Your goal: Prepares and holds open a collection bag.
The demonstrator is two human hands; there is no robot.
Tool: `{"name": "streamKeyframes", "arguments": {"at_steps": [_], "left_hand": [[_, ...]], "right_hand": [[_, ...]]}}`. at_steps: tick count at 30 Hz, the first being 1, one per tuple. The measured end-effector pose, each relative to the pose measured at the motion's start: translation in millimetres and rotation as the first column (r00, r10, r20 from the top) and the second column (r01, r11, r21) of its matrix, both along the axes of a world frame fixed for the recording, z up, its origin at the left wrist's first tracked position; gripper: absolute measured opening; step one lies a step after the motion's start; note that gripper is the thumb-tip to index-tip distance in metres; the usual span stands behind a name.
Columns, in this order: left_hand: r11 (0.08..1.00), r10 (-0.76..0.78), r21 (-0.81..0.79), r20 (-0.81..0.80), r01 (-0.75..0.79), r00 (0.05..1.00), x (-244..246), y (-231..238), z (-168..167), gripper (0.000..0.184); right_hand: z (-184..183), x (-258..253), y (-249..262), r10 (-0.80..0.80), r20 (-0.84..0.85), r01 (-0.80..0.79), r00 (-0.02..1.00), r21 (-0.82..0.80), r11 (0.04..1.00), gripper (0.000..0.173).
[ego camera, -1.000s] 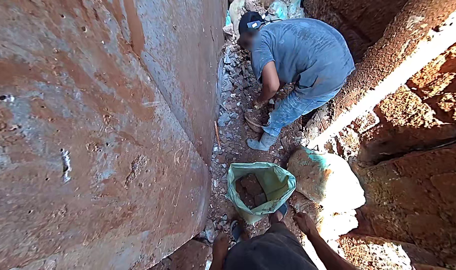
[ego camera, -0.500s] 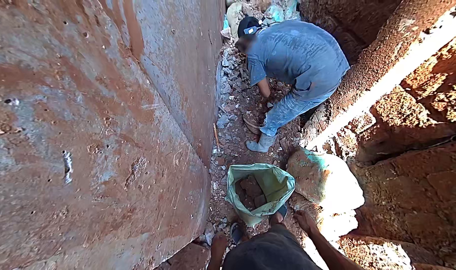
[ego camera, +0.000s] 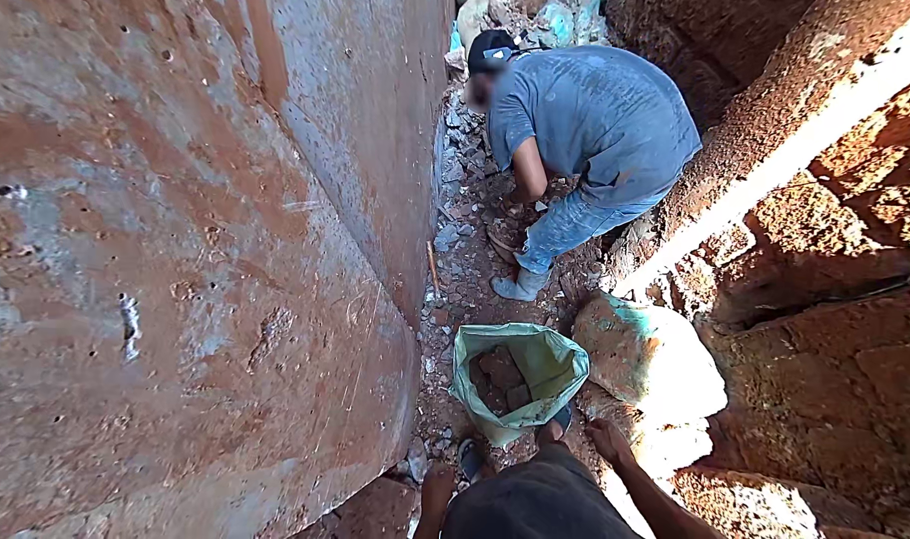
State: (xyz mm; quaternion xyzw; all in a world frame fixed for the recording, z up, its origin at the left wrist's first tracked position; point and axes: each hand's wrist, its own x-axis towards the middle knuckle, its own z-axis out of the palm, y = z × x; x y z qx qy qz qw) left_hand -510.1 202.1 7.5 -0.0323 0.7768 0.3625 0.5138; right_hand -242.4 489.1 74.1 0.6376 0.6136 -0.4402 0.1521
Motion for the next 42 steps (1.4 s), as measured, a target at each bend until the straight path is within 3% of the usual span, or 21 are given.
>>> {"name": "streamKeyframes", "arguments": {"at_steps": [42], "left_hand": [[1.000,-0.015,-0.001,0.019,0.015,1.000,2.9,8.6,5.2,0.035]], "right_hand": [[-10.9,9.9,-9.5,-0.064,-0.013,0.064,0.998,-0.010,0.998,0.032]]}}
